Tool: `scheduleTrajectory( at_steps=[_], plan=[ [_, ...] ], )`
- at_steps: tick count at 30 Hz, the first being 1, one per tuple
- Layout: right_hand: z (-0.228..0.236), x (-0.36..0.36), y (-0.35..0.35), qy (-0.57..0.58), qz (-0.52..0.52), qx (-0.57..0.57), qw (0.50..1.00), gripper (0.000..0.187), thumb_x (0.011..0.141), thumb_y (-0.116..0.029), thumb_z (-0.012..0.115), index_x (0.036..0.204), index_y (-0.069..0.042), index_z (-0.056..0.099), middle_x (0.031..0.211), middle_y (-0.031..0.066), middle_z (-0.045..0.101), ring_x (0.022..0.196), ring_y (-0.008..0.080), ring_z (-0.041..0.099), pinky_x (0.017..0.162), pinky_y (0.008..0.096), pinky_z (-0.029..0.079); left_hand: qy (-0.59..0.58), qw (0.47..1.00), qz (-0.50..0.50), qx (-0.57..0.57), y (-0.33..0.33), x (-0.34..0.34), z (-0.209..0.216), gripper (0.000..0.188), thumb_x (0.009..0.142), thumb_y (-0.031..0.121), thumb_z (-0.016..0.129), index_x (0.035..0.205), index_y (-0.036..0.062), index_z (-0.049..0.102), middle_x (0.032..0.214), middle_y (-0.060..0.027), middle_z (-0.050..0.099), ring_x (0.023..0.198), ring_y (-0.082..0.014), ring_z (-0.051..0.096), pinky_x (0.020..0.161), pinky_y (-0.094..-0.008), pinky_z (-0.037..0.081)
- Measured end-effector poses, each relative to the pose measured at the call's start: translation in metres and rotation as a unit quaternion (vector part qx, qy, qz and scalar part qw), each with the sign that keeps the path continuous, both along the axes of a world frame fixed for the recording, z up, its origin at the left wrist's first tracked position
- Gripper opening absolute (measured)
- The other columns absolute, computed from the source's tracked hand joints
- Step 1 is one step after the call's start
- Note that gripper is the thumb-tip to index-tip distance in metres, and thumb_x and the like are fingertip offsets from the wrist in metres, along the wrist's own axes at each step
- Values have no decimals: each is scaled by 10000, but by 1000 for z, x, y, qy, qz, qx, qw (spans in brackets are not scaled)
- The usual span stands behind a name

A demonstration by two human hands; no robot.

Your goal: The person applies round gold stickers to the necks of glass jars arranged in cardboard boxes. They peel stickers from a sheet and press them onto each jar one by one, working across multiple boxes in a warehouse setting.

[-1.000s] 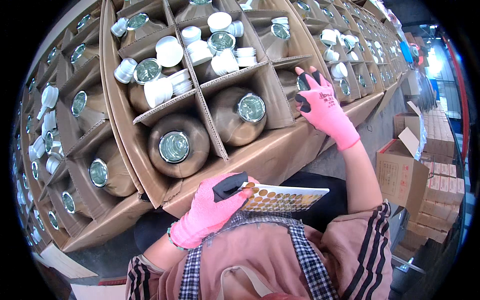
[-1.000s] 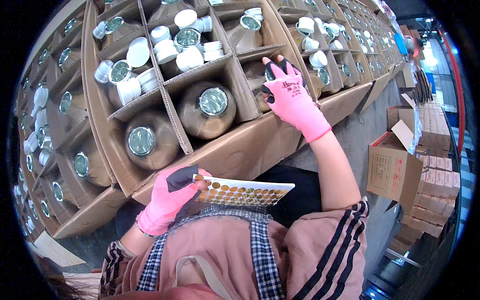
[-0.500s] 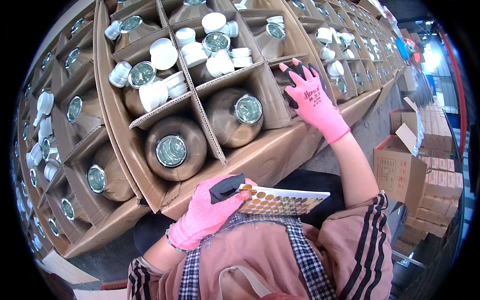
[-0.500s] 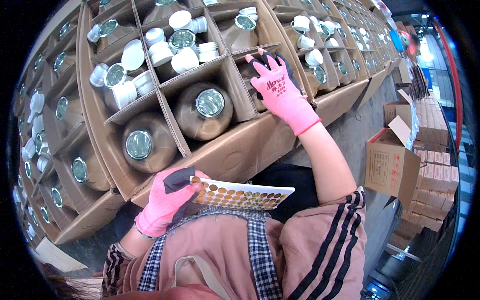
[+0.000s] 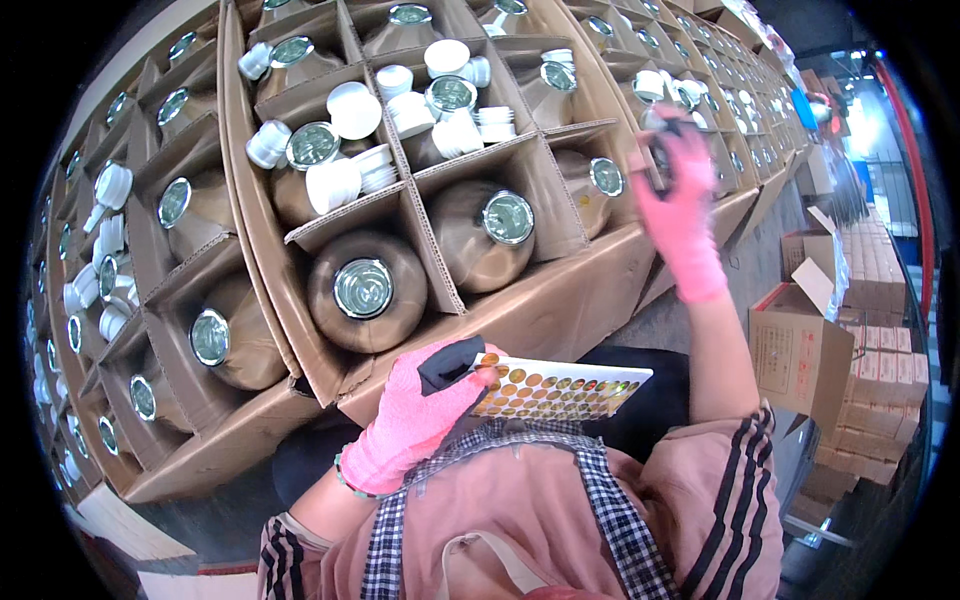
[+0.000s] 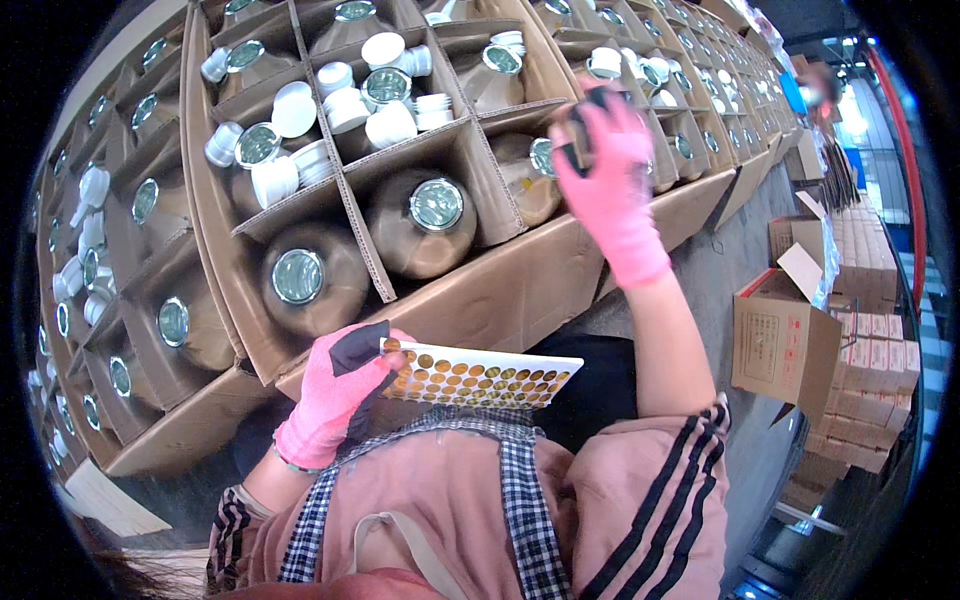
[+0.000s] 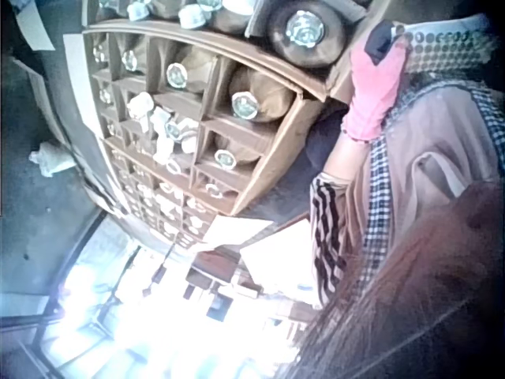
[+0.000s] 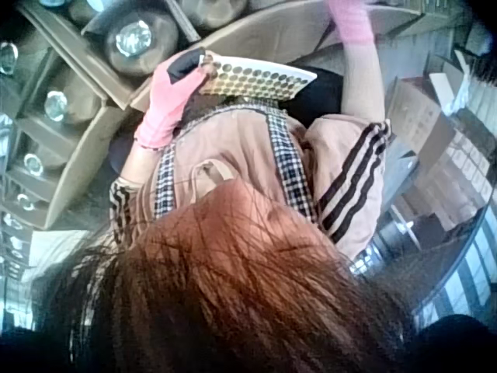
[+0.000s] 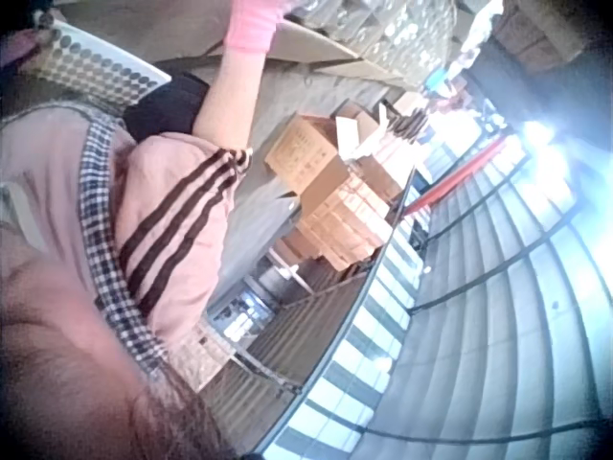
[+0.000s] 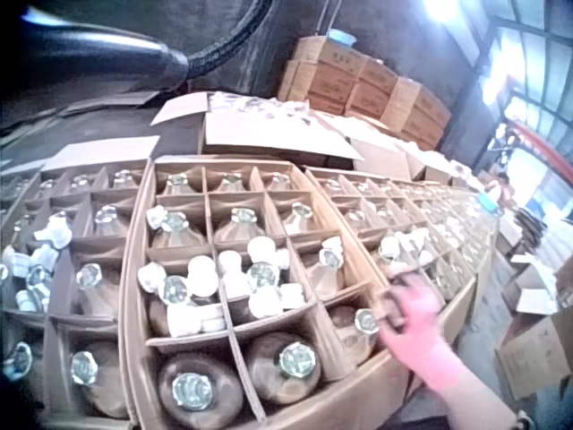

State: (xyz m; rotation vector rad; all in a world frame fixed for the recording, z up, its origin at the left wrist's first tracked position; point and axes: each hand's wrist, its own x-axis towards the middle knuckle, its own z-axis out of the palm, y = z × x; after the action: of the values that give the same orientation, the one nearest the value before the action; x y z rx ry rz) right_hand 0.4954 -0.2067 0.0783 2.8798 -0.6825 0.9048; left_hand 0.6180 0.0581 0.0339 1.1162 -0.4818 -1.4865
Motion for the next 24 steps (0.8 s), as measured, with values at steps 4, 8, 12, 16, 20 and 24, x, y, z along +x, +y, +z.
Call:
scheduleTrajectory(
  at_steps=[4, 8, 12, 16, 20, 24],
  plan=[
    [55, 10, 88, -134, 65, 288, 946, 239, 732, 69, 496, 953, 1, 556, 1075, 103, 544, 952, 134, 515, 804, 263, 403, -26, 999, 17, 20, 5, -3, -9, 203, 807, 110, 553, 961, -20, 578, 793, -22, 552, 756, -54, 484, 672, -206, 405],
    [48, 19, 132, 160, 245, 269, 918, 270, 627, -185, 674, 814, -58, 526, 827, 85, 516, 799, 267, 519, 724, 353, 414, -82, 994, 62, -24, 4, -8, -15, 232, 782, 101, 563, 988, -6, 569, 785, -57, 580, 712, -72, 496, 643, -246, 423],
    [24, 16, 131, 199, 210, 279, 916, 151, 675, -136, 596, 781, -69, 514, 789, 81, 515, 733, 268, 511, 649, 374, 407, -139, 990, 6, -21, 7, -10, -22, 262, 794, 81, 547, 1035, -23, 545, 911, -8, 553, 811, -59, 475, 682, -204, 404],
    [17, 15, 128, 169, 229, 290, 914, 164, 623, -96, 587, 777, -98, 528, 751, 63, 528, 737, 268, 522, 658, 375, 412, -70, 997, 41, -13, 5, -13, -24, 276, 789, 113, 581, 1025, -26, 548, 878, -31, 563, 779, -64, 483, 661, -207, 412],
    [14, 17, 123, 182, 212, 311, 908, 167, 644, -106, 607, 791, -83, 533, 751, 71, 529, 744, 270, 524, 664, 377, 415, -68, 997, 42, 4, 0, -9, -18, 306, 765, 116, 610, 1015, -48, 543, 807, -85, 592, 740, -79, 513, 658, -236, 445],
    [10, 18, 121, 173, 187, 316, 914, 173, 665, -118, 622, 807, -69, 536, 743, 77, 529, 742, 268, 522, 671, 377, 415, -65, 996, 65, -14, -1, -12, -24, 309, 765, 111, 601, 1021, -50, 538, 792, -84, 588, 733, -80, 511, 651, -239, 443]
  ],
)
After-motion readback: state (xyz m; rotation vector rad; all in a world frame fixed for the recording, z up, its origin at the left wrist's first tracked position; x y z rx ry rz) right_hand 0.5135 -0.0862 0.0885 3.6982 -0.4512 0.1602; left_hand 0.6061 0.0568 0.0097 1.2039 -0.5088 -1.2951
